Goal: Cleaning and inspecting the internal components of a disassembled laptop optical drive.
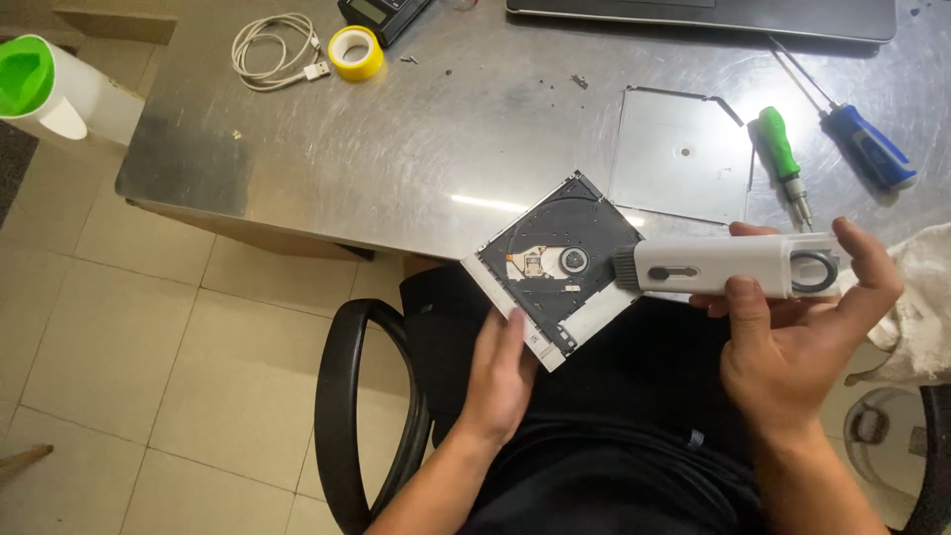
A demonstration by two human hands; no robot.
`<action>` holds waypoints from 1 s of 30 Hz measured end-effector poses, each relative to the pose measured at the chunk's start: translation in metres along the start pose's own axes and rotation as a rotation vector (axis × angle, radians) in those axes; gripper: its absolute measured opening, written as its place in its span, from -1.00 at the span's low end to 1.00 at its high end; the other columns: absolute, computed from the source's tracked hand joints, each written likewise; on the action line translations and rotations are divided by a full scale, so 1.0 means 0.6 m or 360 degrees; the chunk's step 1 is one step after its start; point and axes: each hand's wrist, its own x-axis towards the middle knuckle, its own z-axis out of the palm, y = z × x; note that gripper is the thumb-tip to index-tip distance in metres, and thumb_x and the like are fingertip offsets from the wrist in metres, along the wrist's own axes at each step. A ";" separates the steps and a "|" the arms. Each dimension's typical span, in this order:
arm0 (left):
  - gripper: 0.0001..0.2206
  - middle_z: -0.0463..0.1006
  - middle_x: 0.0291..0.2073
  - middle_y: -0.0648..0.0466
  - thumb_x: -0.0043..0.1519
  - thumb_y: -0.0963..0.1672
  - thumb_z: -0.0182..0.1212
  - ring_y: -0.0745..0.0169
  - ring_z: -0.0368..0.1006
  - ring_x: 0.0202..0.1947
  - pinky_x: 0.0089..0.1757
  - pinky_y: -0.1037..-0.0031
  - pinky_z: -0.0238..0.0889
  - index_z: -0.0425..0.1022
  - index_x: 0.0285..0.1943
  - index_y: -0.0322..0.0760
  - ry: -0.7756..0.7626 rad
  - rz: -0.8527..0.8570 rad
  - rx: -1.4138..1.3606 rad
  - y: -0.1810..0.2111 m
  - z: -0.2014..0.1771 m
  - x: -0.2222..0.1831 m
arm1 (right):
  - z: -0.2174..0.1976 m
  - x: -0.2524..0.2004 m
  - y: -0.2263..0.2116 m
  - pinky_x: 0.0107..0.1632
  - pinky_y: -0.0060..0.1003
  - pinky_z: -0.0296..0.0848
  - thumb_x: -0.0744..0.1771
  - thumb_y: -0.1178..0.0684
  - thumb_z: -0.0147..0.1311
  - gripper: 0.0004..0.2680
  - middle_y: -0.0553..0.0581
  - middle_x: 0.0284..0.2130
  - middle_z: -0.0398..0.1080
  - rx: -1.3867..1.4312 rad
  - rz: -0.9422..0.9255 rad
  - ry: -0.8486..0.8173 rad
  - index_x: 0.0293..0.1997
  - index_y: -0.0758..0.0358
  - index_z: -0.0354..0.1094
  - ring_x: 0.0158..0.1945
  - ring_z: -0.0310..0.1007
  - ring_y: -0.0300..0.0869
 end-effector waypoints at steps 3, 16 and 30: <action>-0.59 0.51 0.18 -0.14 0.38 -0.09 0.01 0.08 0.47 0.15 0.13 0.33 0.39 0.28 0.37 -0.41 -0.0240 0.0170 0.0333 -0.006 -0.001 -0.004 | 0.007 -0.013 -0.016 -0.04 -0.01 0.61 0.39 0.44 -0.06 -0.52 0.75 0.13 0.25 0.0009 -0.0166 -0.0080 0.36 0.08 -0.25 0.21 0.40 0.33; -0.63 0.61 0.00 -0.03 0.40 -0.02 -0.04 0.14 0.54 0.05 0.08 0.39 0.37 0.40 0.22 -0.37 -0.0181 0.0644 0.1168 0.042 0.003 -0.028 | -0.007 -0.097 0.022 0.16 -0.14 0.53 0.34 0.23 0.13 -0.64 0.64 0.03 0.38 -0.0031 -0.0643 -0.0197 0.17 0.25 -0.05 0.06 0.56 0.16; -0.62 0.58 -0.15 0.04 0.40 -0.03 -0.04 0.28 0.51 -0.09 -0.01 0.48 0.39 0.37 0.23 -0.40 -0.0119 0.0563 0.0981 0.042 0.000 -0.020 | -0.014 -0.076 0.020 0.14 -0.03 0.53 0.33 0.21 0.12 -0.59 0.70 -0.05 0.38 -0.0132 -0.0557 -0.0128 0.19 0.32 -0.13 -0.01 0.54 0.23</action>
